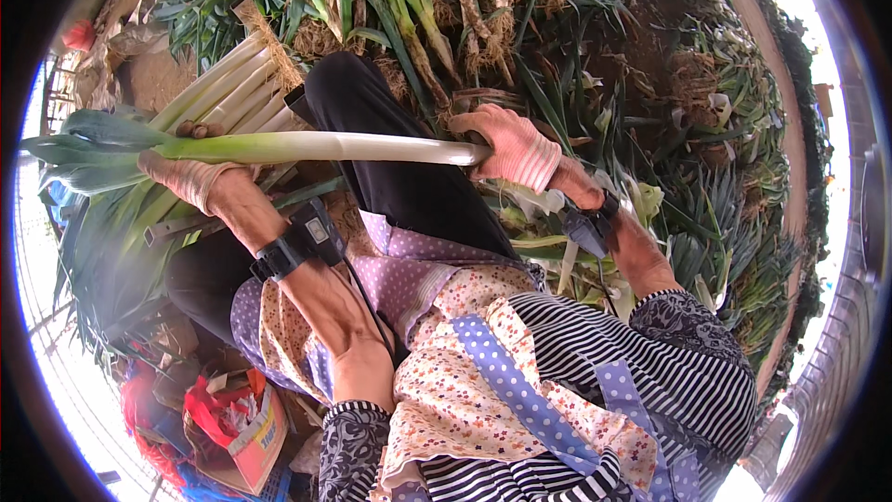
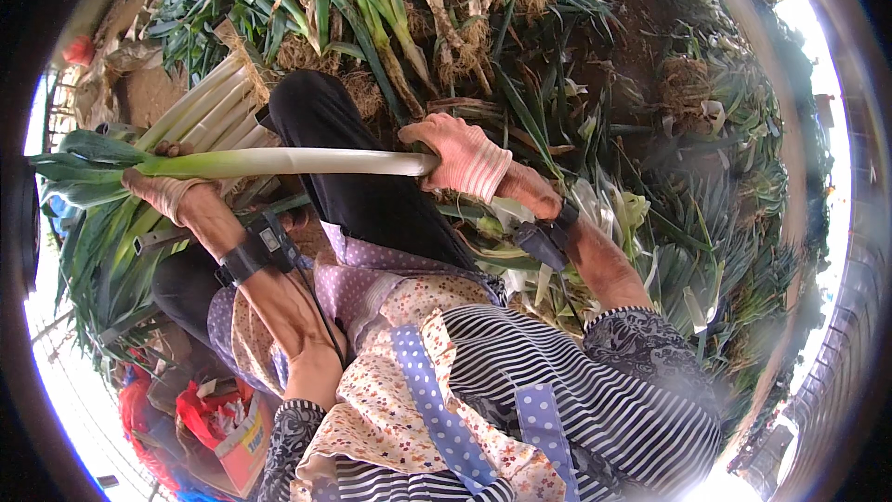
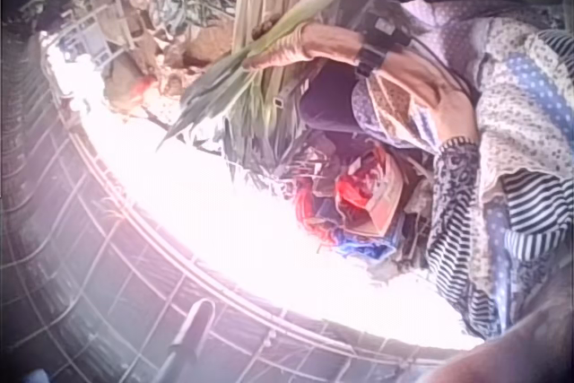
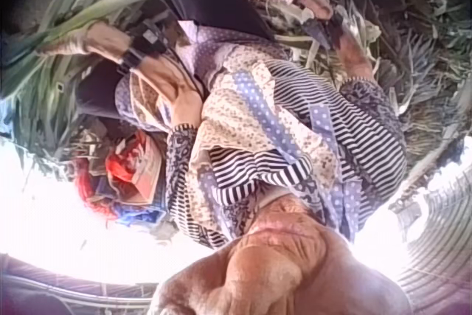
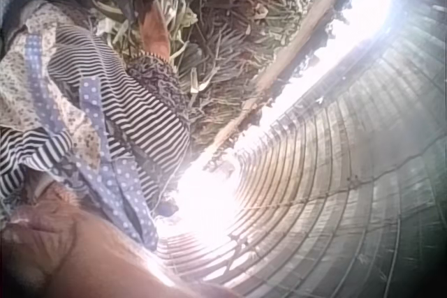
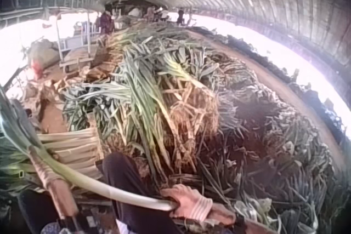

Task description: Cleaning and trimming leeks for processing.

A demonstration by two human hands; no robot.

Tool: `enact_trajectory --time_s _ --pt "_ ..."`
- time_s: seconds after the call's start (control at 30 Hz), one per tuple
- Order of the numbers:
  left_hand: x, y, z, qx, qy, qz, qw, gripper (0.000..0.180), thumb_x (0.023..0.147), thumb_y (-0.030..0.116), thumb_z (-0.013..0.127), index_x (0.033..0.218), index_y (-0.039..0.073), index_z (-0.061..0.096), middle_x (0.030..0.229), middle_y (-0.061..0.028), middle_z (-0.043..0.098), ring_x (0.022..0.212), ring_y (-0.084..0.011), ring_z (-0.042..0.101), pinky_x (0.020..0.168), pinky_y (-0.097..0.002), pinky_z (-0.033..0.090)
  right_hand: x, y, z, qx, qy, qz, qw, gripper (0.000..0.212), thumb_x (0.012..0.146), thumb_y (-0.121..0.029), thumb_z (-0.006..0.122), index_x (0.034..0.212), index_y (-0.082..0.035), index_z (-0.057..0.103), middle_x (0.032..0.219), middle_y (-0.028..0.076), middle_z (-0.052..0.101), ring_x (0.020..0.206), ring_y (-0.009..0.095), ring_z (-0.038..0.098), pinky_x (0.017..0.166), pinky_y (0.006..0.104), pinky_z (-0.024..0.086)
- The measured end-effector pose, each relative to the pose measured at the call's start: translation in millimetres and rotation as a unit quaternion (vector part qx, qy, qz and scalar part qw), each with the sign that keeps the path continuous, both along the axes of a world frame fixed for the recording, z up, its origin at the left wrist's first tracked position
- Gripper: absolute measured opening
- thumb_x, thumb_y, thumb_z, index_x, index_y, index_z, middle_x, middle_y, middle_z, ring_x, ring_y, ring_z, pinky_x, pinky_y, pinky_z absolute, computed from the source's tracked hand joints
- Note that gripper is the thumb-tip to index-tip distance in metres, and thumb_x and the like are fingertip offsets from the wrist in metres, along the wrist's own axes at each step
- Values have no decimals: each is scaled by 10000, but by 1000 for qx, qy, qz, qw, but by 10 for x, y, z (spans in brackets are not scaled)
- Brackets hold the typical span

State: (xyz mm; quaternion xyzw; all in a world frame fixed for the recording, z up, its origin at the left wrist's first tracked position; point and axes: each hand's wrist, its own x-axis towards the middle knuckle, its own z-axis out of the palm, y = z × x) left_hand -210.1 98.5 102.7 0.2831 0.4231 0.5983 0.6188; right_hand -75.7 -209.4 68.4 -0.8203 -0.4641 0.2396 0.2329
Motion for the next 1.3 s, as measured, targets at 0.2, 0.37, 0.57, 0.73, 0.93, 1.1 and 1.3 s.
enact_trajectory --time_s 0.2,0.37,0.57,0.73,0.93,1.1,1.3 --pt "24 -26 80 -33 36 48 998 526 837 567 493 871 43 521 677 -48 517 536 -166 490 505 -301 442 -77 -46 18 -26 -85 11 996 586 584 -137 788 1127 -135 569 999 92 584 944 293 573 827 403 483" --pt "68 -96 82 -28 47 68 996 522 862 454 565 1139 13 532 986 -115 581 832 -218 564 715 -325 494 -68 -137 -85 53 -253 17 966 542 563 -126 774 1072 -142 588 912 51 567 875 279 574 702 397 505" --pt "-90 104 -249 21 47 38 998 592 816 362 658 1205 -43 471 1059 -133 570 840 -249 557 700 -417 490 -92 -183 -195 106 -425 51 898 398 617 -98 709 992 -157 590 829 23 510 798 221 542 669 335 488" --pt "-30 100 -213 -25 33 60 997 473 740 226 758 1059 -61 560 955 -142 598 755 -249 561 677 -384 484 -55 -137 -188 140 -460 39 876 317 634 -118 684 934 -163 590 826 -3 471 819 210 510 664 327 468" --pt "-3 173 -327 -70 75 83 991 467 723 201 765 1028 -83 555 880 -148 587 654 -264 549 604 -410 488 34 -206 -274 180 -437 68 878 278 612 -116 680 881 -155 623 866 -9 485 863 222 491 717 354 451" --pt "38 92 -354 -59 60 64 994 453 725 180 758 1018 -95 549 875 -147 577 661 -255 545 620 -407 491 -18 -328 -492 37 -454 75 887 248 593 -165 676 839 -160 645 874 0 519 855 230 497 795 364 434" --pt "-14 62 -266 -38 103 139 984 457 713 170 760 1022 -95 553 879 -155 580 666 -251 544 624 -398 491 -29 -477 -523 -118 -275 108 948 135 741 -146 602 805 -29 615 848 130 600 794 308 594 693 391 495"
